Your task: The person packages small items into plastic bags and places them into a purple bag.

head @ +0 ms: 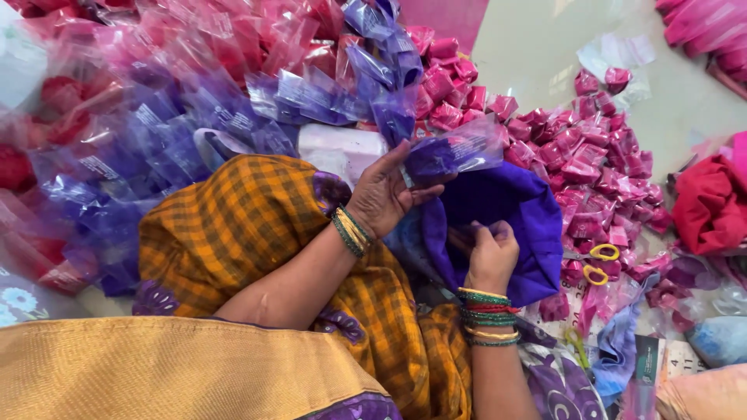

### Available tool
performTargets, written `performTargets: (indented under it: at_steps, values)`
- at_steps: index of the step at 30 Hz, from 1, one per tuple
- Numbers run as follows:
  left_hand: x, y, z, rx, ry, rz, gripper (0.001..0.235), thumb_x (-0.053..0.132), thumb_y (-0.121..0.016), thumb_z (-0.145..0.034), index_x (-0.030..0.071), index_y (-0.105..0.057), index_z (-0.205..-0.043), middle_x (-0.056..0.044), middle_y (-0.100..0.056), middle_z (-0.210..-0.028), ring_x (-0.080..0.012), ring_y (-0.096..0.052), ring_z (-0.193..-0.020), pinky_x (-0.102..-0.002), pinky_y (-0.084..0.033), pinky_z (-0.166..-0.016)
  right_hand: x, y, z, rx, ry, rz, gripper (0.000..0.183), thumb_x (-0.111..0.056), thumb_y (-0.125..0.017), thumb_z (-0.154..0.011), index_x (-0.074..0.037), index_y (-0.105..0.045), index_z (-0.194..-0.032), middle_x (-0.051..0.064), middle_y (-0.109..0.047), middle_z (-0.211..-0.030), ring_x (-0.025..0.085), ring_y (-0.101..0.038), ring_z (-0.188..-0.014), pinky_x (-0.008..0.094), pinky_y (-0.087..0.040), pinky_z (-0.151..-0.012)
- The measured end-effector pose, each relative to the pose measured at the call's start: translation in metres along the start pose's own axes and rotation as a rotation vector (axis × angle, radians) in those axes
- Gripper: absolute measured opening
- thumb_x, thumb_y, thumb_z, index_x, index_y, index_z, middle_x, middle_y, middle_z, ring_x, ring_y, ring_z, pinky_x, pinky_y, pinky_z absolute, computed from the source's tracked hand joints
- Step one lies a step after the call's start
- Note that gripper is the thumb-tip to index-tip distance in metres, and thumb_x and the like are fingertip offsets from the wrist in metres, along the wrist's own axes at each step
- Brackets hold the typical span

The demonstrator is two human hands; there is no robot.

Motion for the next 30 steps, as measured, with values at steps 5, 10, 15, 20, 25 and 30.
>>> performTargets:
  at_steps: [5,10,15,20,25,30]
  values:
    - [-0.001,0.0,0.0,-0.023,-0.014,0.005,0.055,0.049,-0.06,-0.1,0.009,-0.057,-0.139,-0.012,-0.069,-0.132,-0.0341,-0.068,-0.119,-0.047,-0.059,-0.095,-0.019,0.004,0.002,0.078,-0.061,-0.169,0.017,0.006,-0.056,-0.094,-0.003,-0.045,-0.084,0.012,-0.064,-0.082,0.027,-0.073,-0.071,0.045,-0.068,-0.069]
    - [-0.006,0.016,-0.003,0.028,-0.022,-0.026,0.055,0.052,-0.061,-0.099,0.01,-0.061,-0.136,-0.011,-0.071,-0.127,-0.0286,-0.07,-0.114,-0.048,-0.06,-0.092,-0.031,0.025,0.006,0.153,-0.048,-0.299,0.019,0.009,-0.055,-0.094,-0.005,-0.044,-0.086,0.011,-0.063,-0.083,0.028,-0.073,-0.073,0.05,-0.07,-0.07]
    - [-0.007,0.015,-0.002,0.013,-0.035,-0.03,0.054,0.051,-0.06,-0.1,0.008,-0.062,-0.132,-0.014,-0.073,-0.121,-0.0327,-0.073,-0.108,-0.043,-0.063,-0.084,-0.054,0.039,0.017,0.16,0.022,-0.377,0.019,0.009,-0.055,-0.095,-0.003,-0.045,-0.086,0.013,-0.063,-0.083,0.034,-0.074,-0.074,0.052,-0.069,-0.069]
    - [-0.009,0.01,0.003,0.008,0.002,-0.076,0.054,0.051,-0.058,-0.1,0.007,-0.063,-0.132,-0.015,-0.074,-0.119,-0.0352,-0.074,-0.106,-0.039,-0.063,-0.079,-0.079,0.042,0.03,0.143,0.045,-0.455,0.018,0.01,-0.055,-0.094,-0.004,-0.045,-0.087,0.014,-0.065,-0.084,0.037,-0.076,-0.076,0.051,-0.069,-0.068]
    - [-0.01,0.014,0.003,0.055,0.02,-0.113,0.051,0.049,-0.058,-0.099,0.01,-0.063,-0.132,-0.014,-0.074,-0.12,-0.0355,-0.074,-0.106,-0.038,-0.063,-0.078,-0.082,0.048,0.029,0.134,0.116,-0.416,0.018,0.01,-0.056,-0.095,-0.002,-0.046,-0.088,0.014,-0.064,-0.085,0.037,-0.075,-0.077,0.051,-0.069,-0.067]
    - [-0.009,0.011,0.003,0.044,0.008,-0.117,0.048,0.047,-0.059,-0.101,0.009,-0.063,-0.131,-0.015,-0.073,-0.12,-0.0361,-0.074,-0.106,-0.038,-0.062,-0.079,-0.063,0.058,0.015,0.173,0.086,-0.38,0.022,0.011,-0.058,-0.093,-0.003,-0.042,-0.086,0.014,-0.061,-0.083,0.036,-0.072,-0.068,0.051,-0.069,-0.063]
Point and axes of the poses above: each hand's wrist, its own z-axis away from the middle knuckle, its own y-axis out of the back of the hand, x = y × z, the point moved 4 cm from there along -z, towards the middle knuckle
